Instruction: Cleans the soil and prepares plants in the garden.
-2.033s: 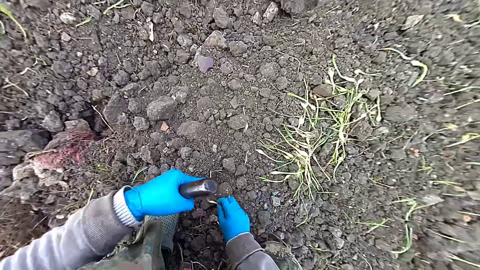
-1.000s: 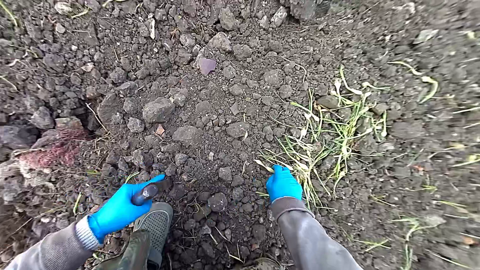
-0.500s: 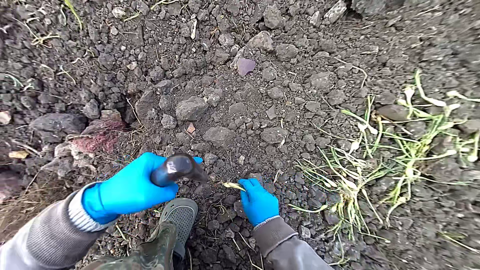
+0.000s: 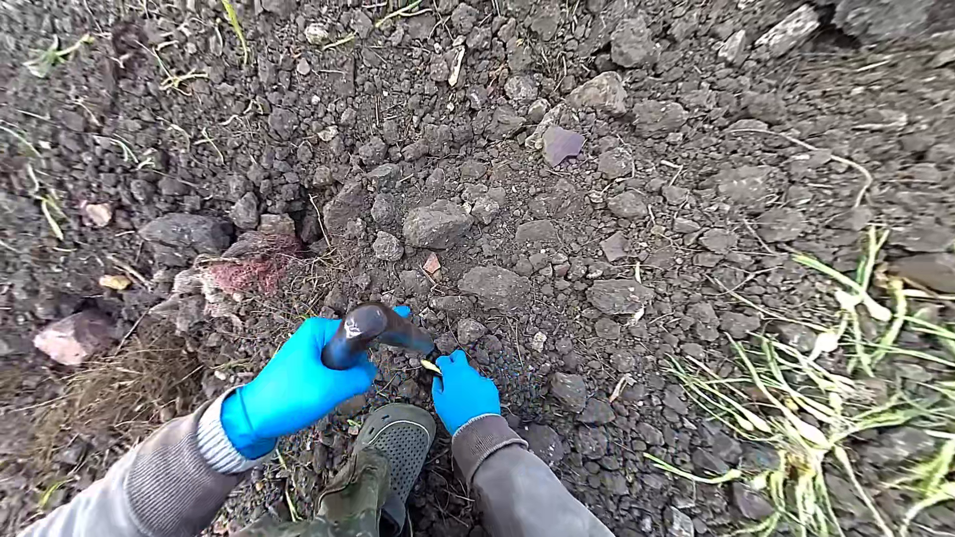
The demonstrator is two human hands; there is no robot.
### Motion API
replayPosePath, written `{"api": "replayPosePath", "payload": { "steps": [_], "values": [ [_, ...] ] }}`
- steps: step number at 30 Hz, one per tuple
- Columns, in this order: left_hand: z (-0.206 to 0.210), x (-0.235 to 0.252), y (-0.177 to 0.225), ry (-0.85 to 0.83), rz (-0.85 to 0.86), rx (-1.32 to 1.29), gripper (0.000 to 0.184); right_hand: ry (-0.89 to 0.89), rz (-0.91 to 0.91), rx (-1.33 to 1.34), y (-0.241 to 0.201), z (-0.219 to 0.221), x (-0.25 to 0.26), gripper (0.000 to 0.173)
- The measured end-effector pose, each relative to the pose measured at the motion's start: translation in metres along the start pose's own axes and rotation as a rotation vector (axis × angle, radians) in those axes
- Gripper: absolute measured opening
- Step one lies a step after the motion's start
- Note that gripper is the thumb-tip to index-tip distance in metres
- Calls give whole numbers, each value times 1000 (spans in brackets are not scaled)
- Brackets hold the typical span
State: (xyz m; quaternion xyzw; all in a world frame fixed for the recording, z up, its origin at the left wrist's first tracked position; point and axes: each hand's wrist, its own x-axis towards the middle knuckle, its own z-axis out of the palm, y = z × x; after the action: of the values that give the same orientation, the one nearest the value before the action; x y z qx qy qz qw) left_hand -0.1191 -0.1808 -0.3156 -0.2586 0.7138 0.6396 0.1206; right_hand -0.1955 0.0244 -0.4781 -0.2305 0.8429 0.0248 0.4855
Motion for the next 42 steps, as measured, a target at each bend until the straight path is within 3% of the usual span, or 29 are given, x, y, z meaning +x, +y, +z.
{"api": "replayPosePath", "payload": {
  "steps": [3,6,10,12,15,19,22,24,25,26,28,30,32,34,37,39,40,42],
  "values": [
    [-4,20,-2,56,57,39,15,91,-76,90,18,-6,-11,47],
    [16,61,-36,28,-132,161,15,255,-125,185,28,-34,-16,33],
    [37,67,-58,51,-209,168,14,487,-247,122,14,-71,-6,22],
    [32,65,-62,70,-225,106,14,468,-265,124,-3,-80,9,25],
    [5,61,-37,58,-233,57,6,286,-215,67,-23,-73,34,28],
    [-12,44,3,90,-49,65,7,234,-132,31,-20,-57,41,28],
    [16,68,-30,93,-164,174,2,299,-176,25,-13,-69,39,26],
    [35,86,-76,18,-257,229,44,308,-222,-27,-17,-79,42,24],
    [38,91,-86,-18,-279,252,54,282,-226,-51,-23,-83,44,23],
    [37,93,-84,-32,-287,269,49,241,-215,-73,-30,-83,47,23],
    [28,90,-60,-4,-299,287,10,141,-190,-71,-42,-70,59,22],
    [15,79,-42,71,-286,225,14,97,-168,-23,-54,-51,71,25],
    [9,72,-58,145,-246,75,12,207,-199,31,-55,-35,73,28],
    [14,72,-94,191,-232,-106,4,285,-247,57,-32,-35,64,37],
    [3,71,-117,179,-203,-204,34,618,-245,43,51,-48,45,34],
    [-12,67,-105,171,-182,-164,33,871,-55,64,122,-65,35,32],
    [-18,64,-91,167,-167,-143,33,896,115,101,153,-79,31,37],
    [-22,56,-55,136,-84,-162,36,759,435,190,204,-103,29,49]
  ]
}}
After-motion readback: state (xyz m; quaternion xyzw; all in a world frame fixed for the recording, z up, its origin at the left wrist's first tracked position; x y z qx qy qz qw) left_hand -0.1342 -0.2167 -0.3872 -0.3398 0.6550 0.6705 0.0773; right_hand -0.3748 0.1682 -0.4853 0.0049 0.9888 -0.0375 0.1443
